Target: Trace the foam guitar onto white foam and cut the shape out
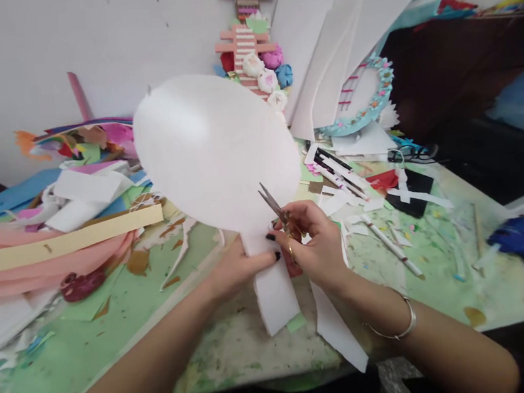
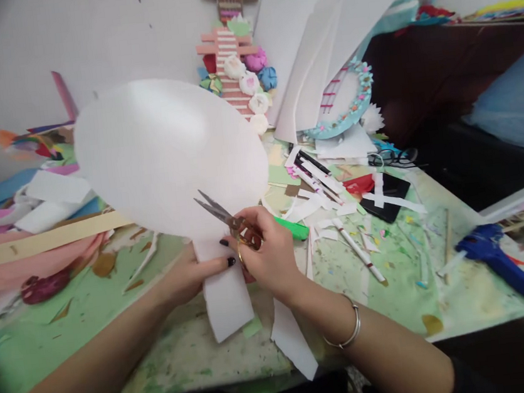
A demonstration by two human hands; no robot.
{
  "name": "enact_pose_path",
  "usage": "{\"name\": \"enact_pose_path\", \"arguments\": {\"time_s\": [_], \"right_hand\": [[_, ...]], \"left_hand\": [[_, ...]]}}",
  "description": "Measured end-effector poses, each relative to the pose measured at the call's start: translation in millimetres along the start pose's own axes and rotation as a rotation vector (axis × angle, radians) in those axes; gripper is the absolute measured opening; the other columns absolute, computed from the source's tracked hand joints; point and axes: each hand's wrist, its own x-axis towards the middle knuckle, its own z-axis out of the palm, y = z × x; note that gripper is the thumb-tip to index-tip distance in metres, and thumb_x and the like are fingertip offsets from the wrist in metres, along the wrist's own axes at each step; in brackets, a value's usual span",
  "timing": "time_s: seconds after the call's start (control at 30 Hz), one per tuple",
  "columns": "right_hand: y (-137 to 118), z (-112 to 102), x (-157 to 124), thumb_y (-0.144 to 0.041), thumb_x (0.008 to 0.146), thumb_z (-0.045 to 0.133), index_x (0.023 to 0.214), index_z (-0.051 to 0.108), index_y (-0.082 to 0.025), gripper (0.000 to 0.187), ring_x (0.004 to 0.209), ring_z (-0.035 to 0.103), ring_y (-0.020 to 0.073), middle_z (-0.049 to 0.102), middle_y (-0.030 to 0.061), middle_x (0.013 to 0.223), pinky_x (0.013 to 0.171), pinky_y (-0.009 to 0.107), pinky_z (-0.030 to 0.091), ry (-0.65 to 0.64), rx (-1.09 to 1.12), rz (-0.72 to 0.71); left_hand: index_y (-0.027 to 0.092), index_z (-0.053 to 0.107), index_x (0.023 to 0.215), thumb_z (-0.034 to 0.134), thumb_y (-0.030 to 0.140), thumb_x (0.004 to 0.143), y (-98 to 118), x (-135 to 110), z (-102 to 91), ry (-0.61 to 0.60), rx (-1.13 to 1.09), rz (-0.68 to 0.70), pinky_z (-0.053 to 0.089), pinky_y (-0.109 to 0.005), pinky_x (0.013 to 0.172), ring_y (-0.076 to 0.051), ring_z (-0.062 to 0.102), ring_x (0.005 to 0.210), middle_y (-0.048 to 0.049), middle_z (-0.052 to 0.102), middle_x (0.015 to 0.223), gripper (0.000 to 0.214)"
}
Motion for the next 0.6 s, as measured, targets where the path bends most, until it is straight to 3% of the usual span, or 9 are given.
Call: {"name": "enact_pose_path", "arguments": {"time_s": [0.17, 0.37, 0.6], "right_hand": [[4.8, -0.2, -0.8, -0.011, 0.073, 0.060, 0.093, 0.053, -0.022, 0.024, 0.056, 0.048, 0.0067, 0.057, -0.0048, 0.071, 0.051, 0.020, 0.041, 0.016, -0.071, -0.064], [7.9, -1.4, -1.6, -0.009, 0.072, 0.059, 0.095, 0.052, -0.022, 0.027, 0.057, 0.050, 0.0072, 0.058, -0.0046, 0.073, 0.052, 0.020, 0.042, -0.015, -0.063, -0.047], [4.6, -2.7, 0.5, -0.016, 0.075, 0.064, 0.101, 0.050, -0.022, 0.030, 0.064, 0.053, 0.0094, 0.063, -0.0003, 0.084, 0.060, 0.025, 0.046, 0.019, -0.007, -0.025]], "left_hand": [[0.015, 0.065, 0.079, 0.060, 0.012, 0.065, 0.6, 1.7, 4.7, 0.045, 0.197, 0.060, 0.047, -0.027, 0.068, -0.019, 0.059, 0.075, -0.0028, 0.066, 0.075, 0.015], [0.015, 0.065, 0.080, 0.061, 0.011, 0.062, 0.3, 1.9, 5.3, 0.099, 0.192, 0.048, 0.045, -0.026, 0.064, -0.019, 0.057, 0.073, -0.0023, 0.064, 0.075, 0.019], [0.014, 0.064, 0.073, 0.059, 0.016, 0.064, 3.4, 0.1, 5.8, 0.037, 0.168, -0.005, 0.044, -0.025, 0.055, -0.017, 0.056, 0.061, -0.0033, 0.064, 0.066, 0.011]]}}
